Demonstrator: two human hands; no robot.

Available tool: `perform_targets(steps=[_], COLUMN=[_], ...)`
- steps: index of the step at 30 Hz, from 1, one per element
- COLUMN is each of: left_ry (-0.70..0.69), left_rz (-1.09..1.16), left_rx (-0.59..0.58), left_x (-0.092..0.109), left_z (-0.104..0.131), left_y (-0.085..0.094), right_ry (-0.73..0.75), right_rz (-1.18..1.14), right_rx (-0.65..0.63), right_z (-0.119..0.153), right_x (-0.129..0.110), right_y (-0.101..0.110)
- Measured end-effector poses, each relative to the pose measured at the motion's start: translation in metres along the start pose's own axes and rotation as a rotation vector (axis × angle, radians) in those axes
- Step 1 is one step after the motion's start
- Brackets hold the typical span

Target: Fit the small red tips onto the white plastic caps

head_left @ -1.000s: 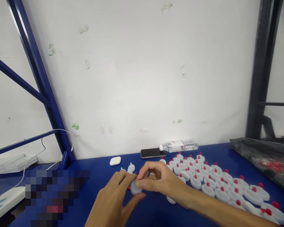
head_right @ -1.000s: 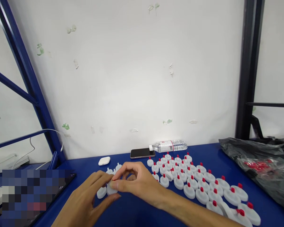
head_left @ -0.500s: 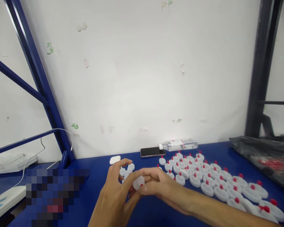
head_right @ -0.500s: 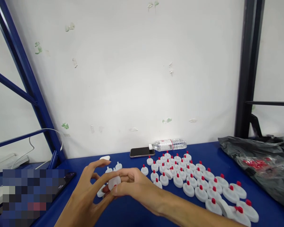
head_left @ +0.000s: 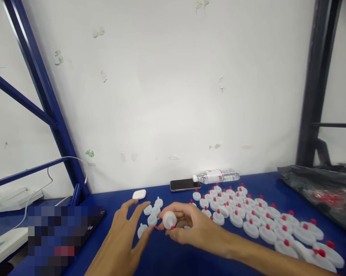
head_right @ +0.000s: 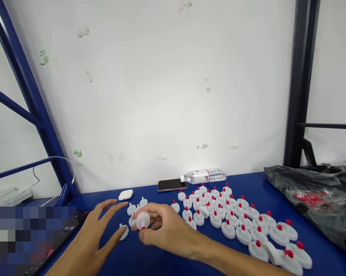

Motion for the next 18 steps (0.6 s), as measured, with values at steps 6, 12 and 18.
perform_targets(steps=[6, 12, 18], left_ry=[0.273, 0.267, 0.275], left_rz=[-0.113, -0.027, 0.030], left_rx=[-0.260, -0.414, -0.428], left_x=[-0.042, -0.030, -0.020], left_z=[0.006, 0.007, 0.007], left_y=[-0.032, -0.038, -0.034], right_ry=[-0.053, 0.073, 0.172], right_rz=[0.429, 0.922, 1.162], right_rx=[-0.125, -0.181, -0.166], right_z=[0.013, 0.018, 0.017], right_x=[0.004, 0.005, 0.008], right_y=[-0.014, -0.024, -0.024])
Point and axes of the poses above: each hand's wrist, its own z-axis away from the middle knuckle, its own y-axis out of the back of the hand, x = y × z, the point moved 8 cm from there along -z, towards the middle knuckle, and after that the axes turned 8 degrees about z, right-handed, at the moved point
